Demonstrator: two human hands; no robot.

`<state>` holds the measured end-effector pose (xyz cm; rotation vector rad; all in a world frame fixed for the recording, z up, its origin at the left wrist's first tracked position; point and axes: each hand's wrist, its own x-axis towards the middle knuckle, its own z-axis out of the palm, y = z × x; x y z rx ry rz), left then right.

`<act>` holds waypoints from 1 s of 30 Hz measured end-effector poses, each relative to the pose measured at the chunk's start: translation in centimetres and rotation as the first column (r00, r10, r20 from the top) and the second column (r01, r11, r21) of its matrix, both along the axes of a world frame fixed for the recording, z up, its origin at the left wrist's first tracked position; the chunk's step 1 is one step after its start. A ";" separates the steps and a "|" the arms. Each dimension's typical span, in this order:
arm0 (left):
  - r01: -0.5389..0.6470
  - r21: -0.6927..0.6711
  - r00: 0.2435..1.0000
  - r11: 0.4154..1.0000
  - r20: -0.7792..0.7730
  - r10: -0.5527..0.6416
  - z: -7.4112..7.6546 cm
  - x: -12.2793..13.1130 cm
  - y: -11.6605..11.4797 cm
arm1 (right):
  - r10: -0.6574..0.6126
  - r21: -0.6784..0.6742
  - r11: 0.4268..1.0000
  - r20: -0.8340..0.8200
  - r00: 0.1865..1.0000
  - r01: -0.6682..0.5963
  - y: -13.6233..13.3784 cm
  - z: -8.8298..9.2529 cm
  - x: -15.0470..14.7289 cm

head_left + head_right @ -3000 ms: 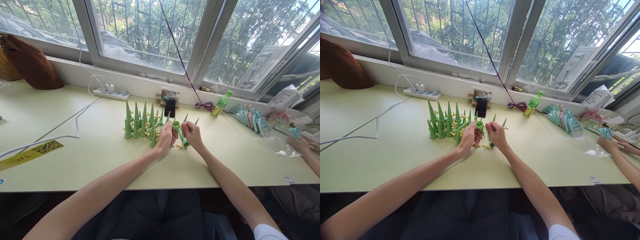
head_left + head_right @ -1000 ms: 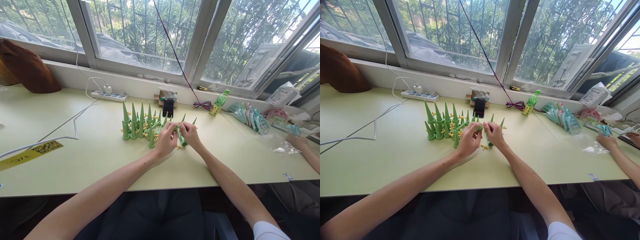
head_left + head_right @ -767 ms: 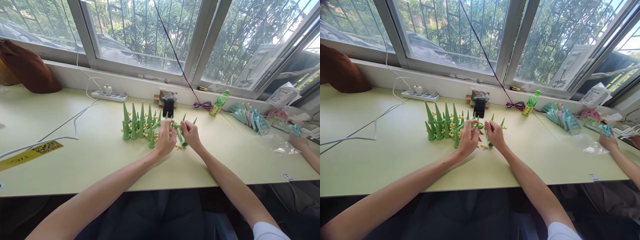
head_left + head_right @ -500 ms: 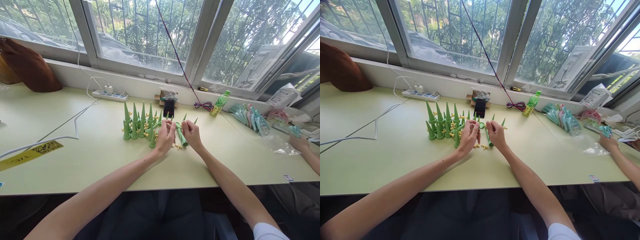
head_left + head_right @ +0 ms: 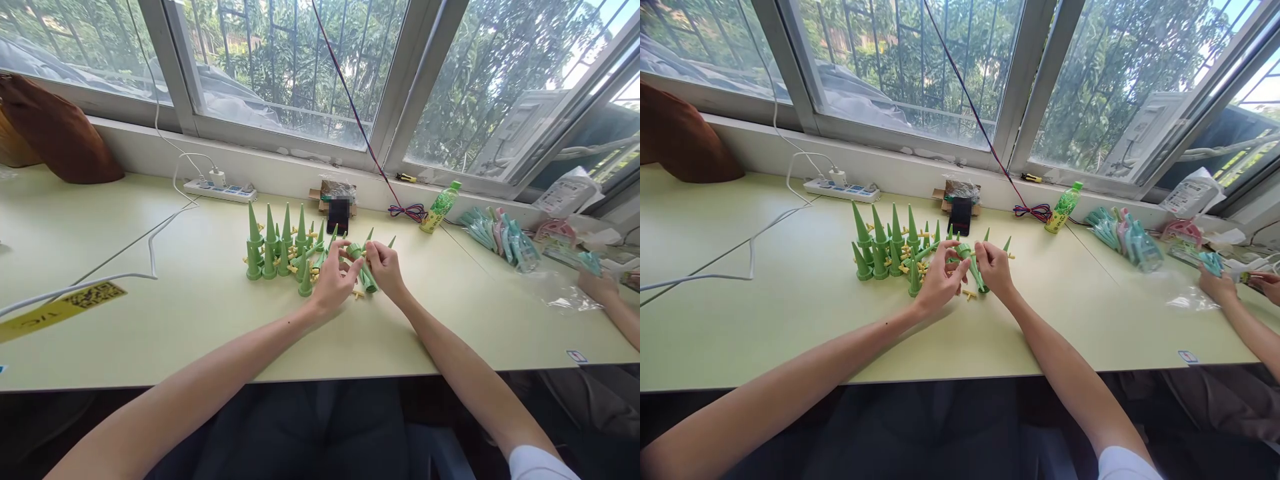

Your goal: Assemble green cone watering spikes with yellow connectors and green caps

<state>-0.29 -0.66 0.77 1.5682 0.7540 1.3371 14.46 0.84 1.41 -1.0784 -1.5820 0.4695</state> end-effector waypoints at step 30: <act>-0.121 -0.065 0.992 0.990 0.021 0.123 0.8 -0.1 0.3 | 0.017 0.013 1.000 -0.004 1.000 -0.017 0.3 -0.9 -0.1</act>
